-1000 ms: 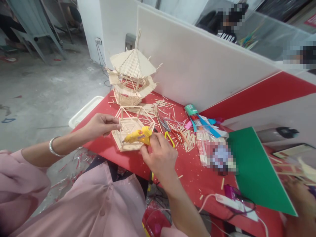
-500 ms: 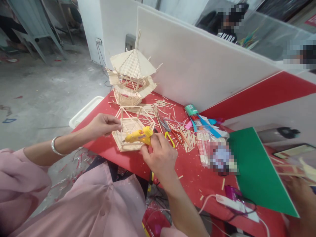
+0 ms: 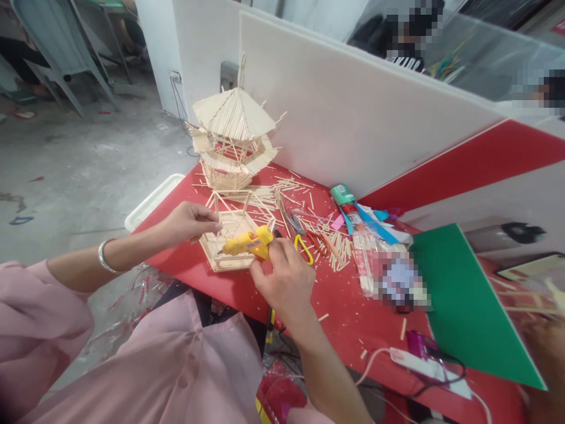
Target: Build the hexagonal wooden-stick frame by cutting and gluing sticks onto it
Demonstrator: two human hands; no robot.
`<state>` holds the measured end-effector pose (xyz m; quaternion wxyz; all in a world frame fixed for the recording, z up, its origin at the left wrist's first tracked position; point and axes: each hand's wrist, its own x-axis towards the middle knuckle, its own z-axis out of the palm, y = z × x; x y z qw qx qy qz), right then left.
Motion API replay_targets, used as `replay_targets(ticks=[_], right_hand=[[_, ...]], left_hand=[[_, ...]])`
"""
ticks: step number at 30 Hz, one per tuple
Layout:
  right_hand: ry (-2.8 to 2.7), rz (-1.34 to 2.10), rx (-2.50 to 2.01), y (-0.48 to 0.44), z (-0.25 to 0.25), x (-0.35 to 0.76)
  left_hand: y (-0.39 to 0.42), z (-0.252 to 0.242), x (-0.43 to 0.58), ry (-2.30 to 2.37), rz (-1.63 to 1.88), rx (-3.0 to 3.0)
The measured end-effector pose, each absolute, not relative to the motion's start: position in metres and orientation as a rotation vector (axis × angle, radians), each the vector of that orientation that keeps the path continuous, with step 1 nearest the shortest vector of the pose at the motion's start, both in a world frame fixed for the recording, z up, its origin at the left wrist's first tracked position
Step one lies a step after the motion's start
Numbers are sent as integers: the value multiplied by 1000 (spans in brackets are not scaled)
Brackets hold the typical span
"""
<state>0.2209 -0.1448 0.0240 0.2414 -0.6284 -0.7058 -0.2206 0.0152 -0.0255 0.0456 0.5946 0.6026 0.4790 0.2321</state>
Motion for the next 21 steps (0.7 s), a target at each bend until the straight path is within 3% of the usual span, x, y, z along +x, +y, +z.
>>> replay_targets(ticks=[7, 21], right_hand=[[-1852, -404, -1780, -133, 25, 237], [-1828, -867, -1805, -99, 30, 250]], left_hand=[[-20, 46, 21, 1149, 462, 1444], [-13, 46, 39, 1235, 263, 1622]])
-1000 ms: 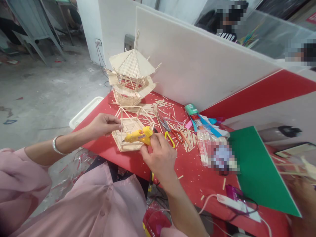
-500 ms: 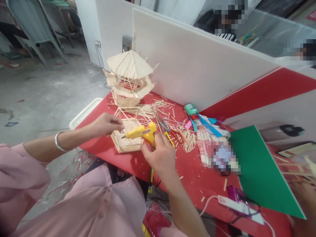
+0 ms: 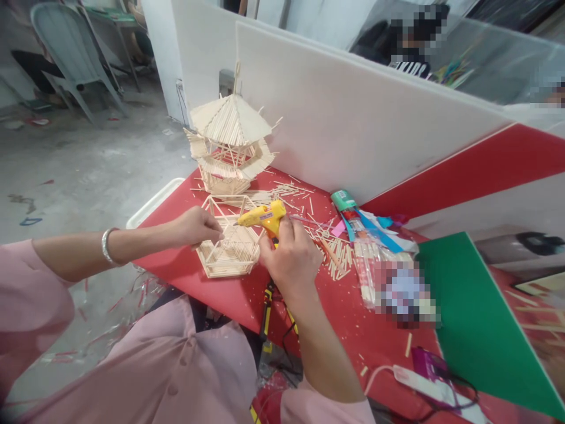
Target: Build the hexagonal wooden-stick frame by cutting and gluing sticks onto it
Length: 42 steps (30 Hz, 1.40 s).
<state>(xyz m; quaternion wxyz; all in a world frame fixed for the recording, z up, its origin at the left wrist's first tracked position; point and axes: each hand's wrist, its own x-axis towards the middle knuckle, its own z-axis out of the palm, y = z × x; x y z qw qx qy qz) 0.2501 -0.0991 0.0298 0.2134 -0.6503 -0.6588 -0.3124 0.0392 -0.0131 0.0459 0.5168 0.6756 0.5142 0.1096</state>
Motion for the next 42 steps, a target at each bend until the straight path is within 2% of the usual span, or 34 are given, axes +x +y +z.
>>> replay_targets(ticks=[17, 42], right_hand=[[-1845, -640, -1787, -98, 23, 258], [-1863, -766, -1717, -94, 16, 257]], left_hand=[[-18, 57, 52, 1332, 129, 1643], [-17, 54, 52, 1348, 118, 1560]])
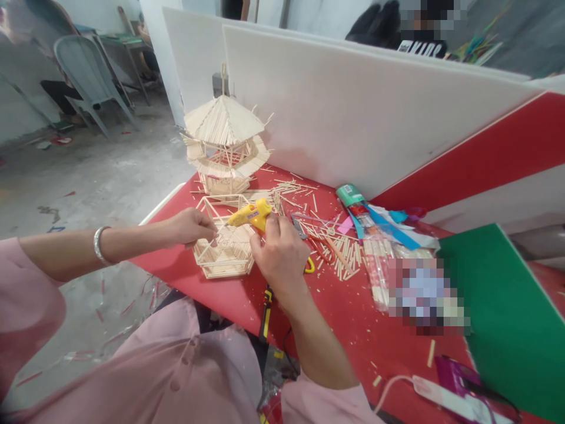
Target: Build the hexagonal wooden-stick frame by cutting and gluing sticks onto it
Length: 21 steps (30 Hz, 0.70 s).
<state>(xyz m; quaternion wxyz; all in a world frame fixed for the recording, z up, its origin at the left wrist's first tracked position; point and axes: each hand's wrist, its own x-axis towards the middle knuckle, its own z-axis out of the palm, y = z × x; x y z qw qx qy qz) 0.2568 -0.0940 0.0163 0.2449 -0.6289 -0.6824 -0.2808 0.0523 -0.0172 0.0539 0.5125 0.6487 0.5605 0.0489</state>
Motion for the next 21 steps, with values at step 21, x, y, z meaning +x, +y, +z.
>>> replay_targets(ticks=[21], right_hand=[[-1946, -880, -1563, -99, 20, 253]], left_hand=[[-16, 53, 52, 1337, 125, 1551]])
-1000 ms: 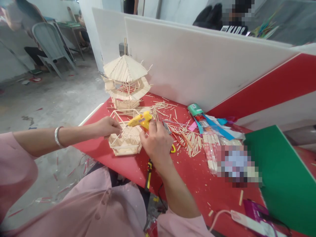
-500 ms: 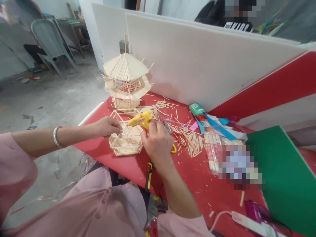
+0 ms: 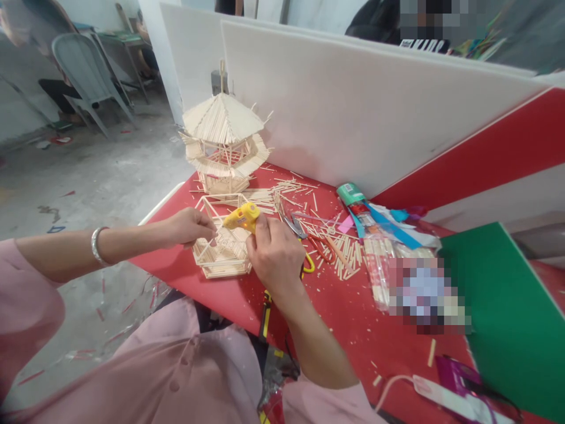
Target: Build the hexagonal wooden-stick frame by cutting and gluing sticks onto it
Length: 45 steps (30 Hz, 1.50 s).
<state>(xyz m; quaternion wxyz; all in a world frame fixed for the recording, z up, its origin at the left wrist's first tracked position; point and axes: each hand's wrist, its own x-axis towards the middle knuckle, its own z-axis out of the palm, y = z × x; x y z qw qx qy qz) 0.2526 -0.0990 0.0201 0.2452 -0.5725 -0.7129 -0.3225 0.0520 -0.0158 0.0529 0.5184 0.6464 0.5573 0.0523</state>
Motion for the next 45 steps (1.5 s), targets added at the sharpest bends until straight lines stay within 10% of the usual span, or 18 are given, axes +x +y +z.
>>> replay_targets(ticks=[45], right_hand=[[-1838, -790, -1654, -103, 8, 261]], left_hand=[[-17, 52, 54, 1351, 107, 1533]])
